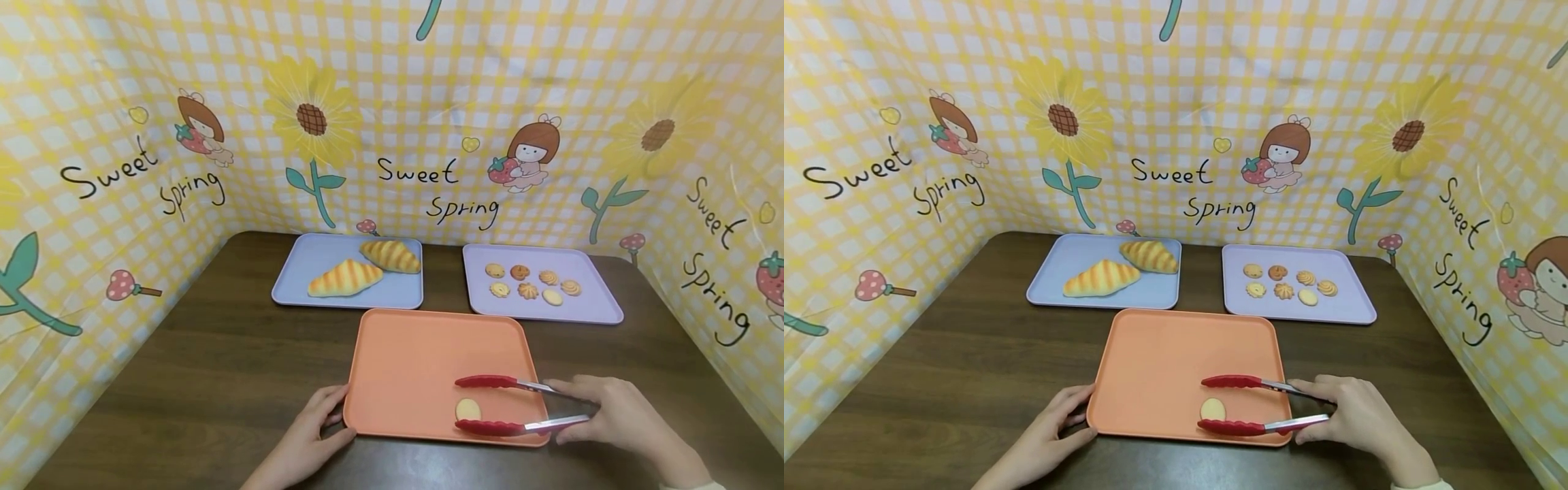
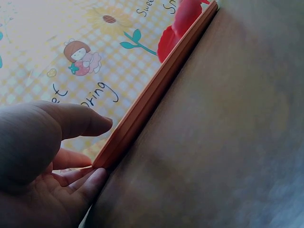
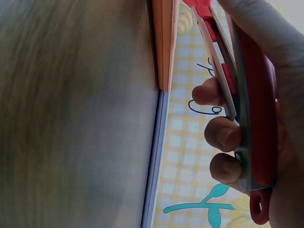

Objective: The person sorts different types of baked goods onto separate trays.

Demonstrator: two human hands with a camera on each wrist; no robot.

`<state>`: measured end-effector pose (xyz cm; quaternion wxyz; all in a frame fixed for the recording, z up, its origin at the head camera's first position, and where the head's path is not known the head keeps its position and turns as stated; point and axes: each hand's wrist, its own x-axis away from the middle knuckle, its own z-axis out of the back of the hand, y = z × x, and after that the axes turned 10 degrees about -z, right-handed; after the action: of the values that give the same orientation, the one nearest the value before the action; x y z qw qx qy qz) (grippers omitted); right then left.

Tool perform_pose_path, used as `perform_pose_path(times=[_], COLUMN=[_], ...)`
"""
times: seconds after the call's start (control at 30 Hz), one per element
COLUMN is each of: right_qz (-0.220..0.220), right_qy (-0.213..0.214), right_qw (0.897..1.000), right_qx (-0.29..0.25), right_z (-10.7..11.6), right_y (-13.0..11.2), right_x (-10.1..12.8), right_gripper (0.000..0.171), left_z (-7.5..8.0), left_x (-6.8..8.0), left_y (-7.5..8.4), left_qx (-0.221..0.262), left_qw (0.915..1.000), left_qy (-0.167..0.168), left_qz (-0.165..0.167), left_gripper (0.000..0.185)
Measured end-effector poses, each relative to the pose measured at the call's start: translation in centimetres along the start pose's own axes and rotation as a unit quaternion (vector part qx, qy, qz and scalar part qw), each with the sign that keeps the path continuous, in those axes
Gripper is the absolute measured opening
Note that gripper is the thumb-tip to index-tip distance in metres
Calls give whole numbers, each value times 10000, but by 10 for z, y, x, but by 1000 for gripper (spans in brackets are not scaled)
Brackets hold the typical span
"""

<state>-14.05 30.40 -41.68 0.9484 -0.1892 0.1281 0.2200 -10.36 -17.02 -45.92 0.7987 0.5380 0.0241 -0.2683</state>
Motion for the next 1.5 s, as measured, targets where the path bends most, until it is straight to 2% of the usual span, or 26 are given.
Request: perform_pose_path(times=[0.2,0.5,0.73,0.9,1.2,1.5], right_qz=[99,359,464,540,345,121], right_qy=[-52,-13,4,39,89,152], right_qw=[9999,9991,9984,9980,9991,9998], right_qx=[75,-232,-321,-320,-209,-46], right_z=[0,-4,-5,-6,-5,0], right_y=[1,0,1,2,2,0], right_x=[0,2,1,0,-1,-4], right_gripper=[67,60,58,57,58,60], left_z=[0,0,0,0,0,-1], left_x=[0,1,1,1,0,1], left_y=[-1,-2,-1,0,2,0], left_qx=[18,-29,29,-14,-73,-157], left_qw=[10000,9999,10000,10000,10000,9995], left_qy=[-6,0,-32,-7,28,120], left_qz=[-29,-119,13,-48,10,-237], left_gripper=[63,63,64,63,62,60])
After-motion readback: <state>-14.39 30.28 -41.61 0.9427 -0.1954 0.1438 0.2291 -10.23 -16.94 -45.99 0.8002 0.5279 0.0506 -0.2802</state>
